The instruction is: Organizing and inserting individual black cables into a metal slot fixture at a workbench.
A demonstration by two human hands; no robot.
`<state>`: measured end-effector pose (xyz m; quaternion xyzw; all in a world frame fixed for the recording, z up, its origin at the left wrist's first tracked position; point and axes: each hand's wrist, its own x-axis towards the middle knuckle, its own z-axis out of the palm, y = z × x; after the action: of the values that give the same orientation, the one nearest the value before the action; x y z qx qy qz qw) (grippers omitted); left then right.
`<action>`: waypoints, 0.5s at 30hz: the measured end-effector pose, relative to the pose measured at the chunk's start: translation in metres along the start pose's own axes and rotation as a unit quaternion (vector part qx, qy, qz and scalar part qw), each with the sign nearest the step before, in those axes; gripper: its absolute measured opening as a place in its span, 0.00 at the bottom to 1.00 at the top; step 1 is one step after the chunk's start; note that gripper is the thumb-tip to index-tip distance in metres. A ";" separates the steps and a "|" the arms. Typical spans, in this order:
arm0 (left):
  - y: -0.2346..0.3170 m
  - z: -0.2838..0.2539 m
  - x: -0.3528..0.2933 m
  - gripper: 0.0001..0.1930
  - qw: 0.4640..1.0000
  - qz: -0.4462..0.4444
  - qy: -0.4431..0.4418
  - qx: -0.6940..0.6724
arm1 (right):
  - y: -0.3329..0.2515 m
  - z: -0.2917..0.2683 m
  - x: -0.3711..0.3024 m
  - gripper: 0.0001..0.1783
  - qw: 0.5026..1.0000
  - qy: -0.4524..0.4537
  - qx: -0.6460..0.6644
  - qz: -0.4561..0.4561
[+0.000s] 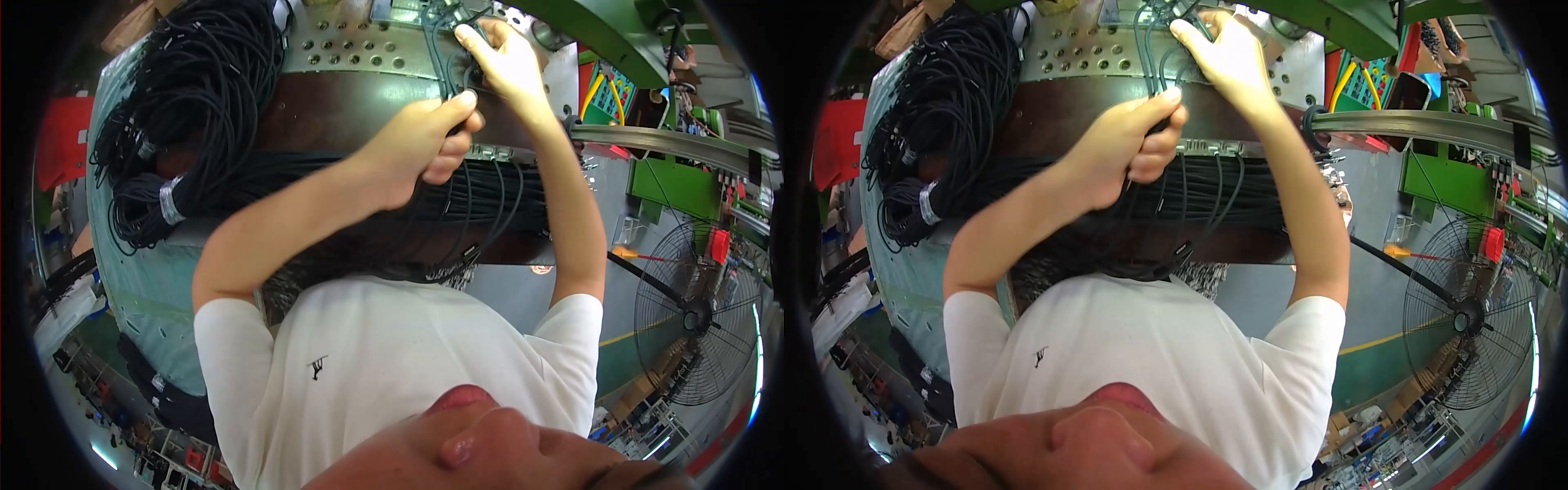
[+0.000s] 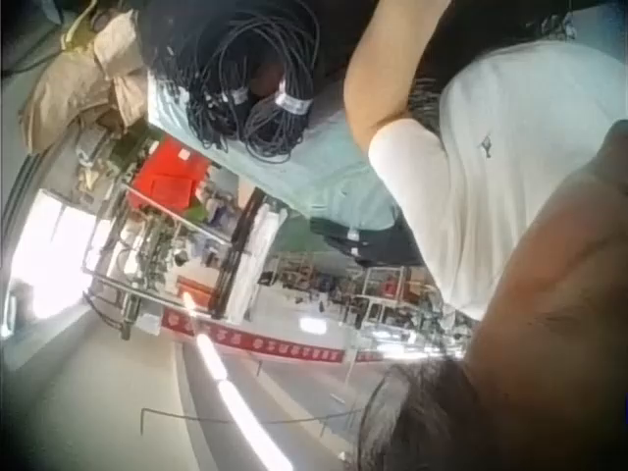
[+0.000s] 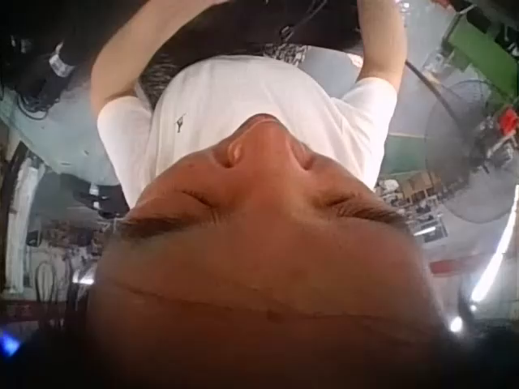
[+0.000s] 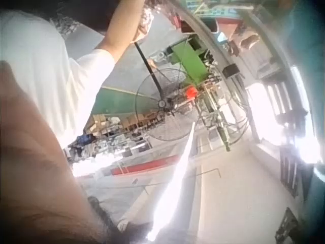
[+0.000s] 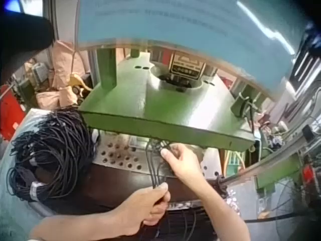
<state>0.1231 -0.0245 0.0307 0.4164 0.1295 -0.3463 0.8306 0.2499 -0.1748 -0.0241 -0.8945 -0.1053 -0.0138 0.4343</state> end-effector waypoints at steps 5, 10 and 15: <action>0.018 -0.049 -0.082 0.15 0.986 0.080 0.100 -0.107 | 0.007 -0.026 -0.014 0.24 0.987 -0.157 0.005 -0.043; 0.108 -0.125 -0.113 0.27 0.787 0.354 0.479 0.158 | 0.011 -0.022 -0.039 0.20 0.893 -0.043 -0.257 -0.366; 0.086 -0.158 -0.157 0.30 0.828 0.126 0.316 0.446 | -0.008 -0.052 -0.094 0.22 0.950 -0.178 -0.132 -0.219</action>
<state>0.0795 0.2082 0.0636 0.8406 0.1626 -0.1084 0.5051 0.1595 -0.2271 0.0037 -0.8866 -0.3715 0.0372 0.2730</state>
